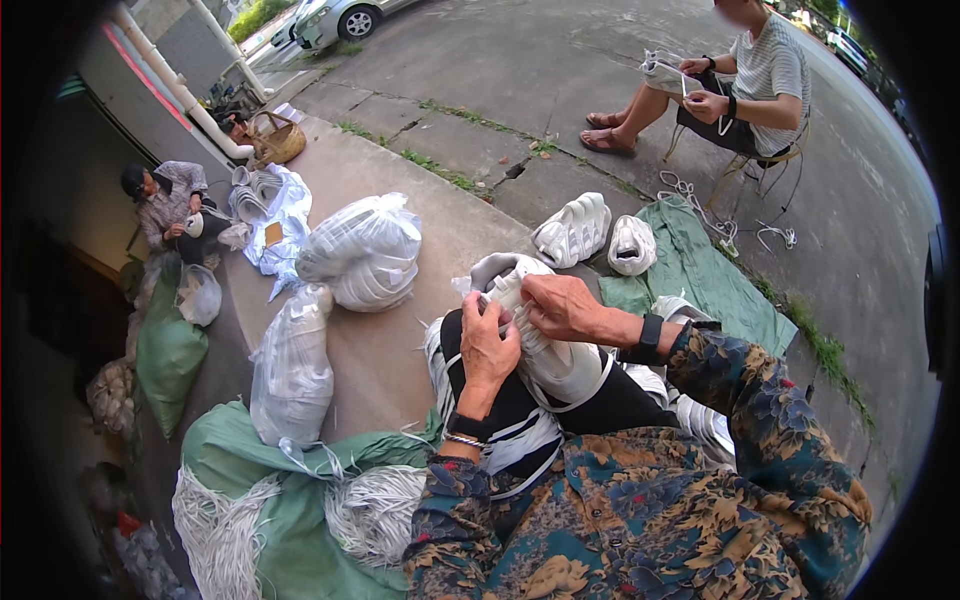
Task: Assembling shoe components by hand and organizing them into stacks and plastic bags.
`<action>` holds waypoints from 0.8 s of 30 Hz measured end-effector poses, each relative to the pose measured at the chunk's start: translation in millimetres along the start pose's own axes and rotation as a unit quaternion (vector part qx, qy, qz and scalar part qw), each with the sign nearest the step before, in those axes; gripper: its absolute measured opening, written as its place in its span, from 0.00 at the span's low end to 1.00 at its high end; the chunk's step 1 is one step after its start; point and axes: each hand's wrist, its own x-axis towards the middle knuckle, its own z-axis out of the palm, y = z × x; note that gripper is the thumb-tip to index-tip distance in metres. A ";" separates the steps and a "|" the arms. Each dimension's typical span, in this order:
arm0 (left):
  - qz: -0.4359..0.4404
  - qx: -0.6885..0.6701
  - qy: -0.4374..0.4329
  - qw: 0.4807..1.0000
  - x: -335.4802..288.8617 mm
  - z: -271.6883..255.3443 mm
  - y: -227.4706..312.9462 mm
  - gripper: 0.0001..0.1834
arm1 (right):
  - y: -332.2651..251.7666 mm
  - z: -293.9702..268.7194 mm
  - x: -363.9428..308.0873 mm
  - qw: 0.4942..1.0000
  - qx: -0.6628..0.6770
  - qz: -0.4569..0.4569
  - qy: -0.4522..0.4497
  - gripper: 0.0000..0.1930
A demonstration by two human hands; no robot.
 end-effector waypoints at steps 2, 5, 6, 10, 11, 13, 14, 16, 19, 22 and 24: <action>0.000 -0.073 -0.016 0.997 -3.9 -6.7 -8.9 0.10 | -1.0 -5.6 4.9 0.990 0.062 0.124 -0.010 0.08; -0.032 -0.089 0.053 0.994 -14.0 -21.4 -7.8 0.10 | 30.2 -18.4 5.0 0.965 0.118 0.233 0.021 0.12; -0.078 -0.103 0.075 0.989 -17.4 -24.7 -5.3 0.09 | 46.9 -26.6 -0.8 0.953 0.142 0.265 0.030 0.13; -0.372 -0.408 -0.085 0.829 -39.7 -40.4 -4.5 0.09 | 59.1 -66.6 -16.3 0.749 0.515 0.415 0.023 0.19; -0.398 -0.491 -0.169 0.757 -44.0 -40.9 -15.4 0.17 | 62.1 -75.2 -19.2 0.725 0.541 0.424 0.044 0.18; -0.407 -0.612 -0.146 0.662 -47.9 -33.8 -23.5 0.19 | 74.1 -91.9 -29.6 0.687 0.569 0.438 0.112 0.15; -0.405 -0.719 -0.128 0.550 -47.4 -30.3 -24.0 0.23 | 77.2 -103.9 -36.6 0.673 0.569 0.444 0.162 0.13; -0.340 -0.806 -0.063 0.481 -47.9 -34.7 -32.2 0.17 | 89.0 -124.6 -51.2 0.651 0.578 0.429 0.241 0.11; -0.315 -0.827 0.057 0.461 -53.4 -54.4 -45.9 0.10 | 142.9 -160.0 -98.6 0.593 0.573 0.418 0.382 0.07; -0.297 -0.822 0.153 0.462 -79.2 -85.7 -82.9 0.13 | 192.4 -197.4 -167.9 0.495 0.556 0.428 0.512 0.01; -0.358 -0.773 0.263 0.453 -112.3 -109.1 -124.8 0.14 | 202.7 -197.8 -200.6 0.470 0.512 0.446 0.564 0.02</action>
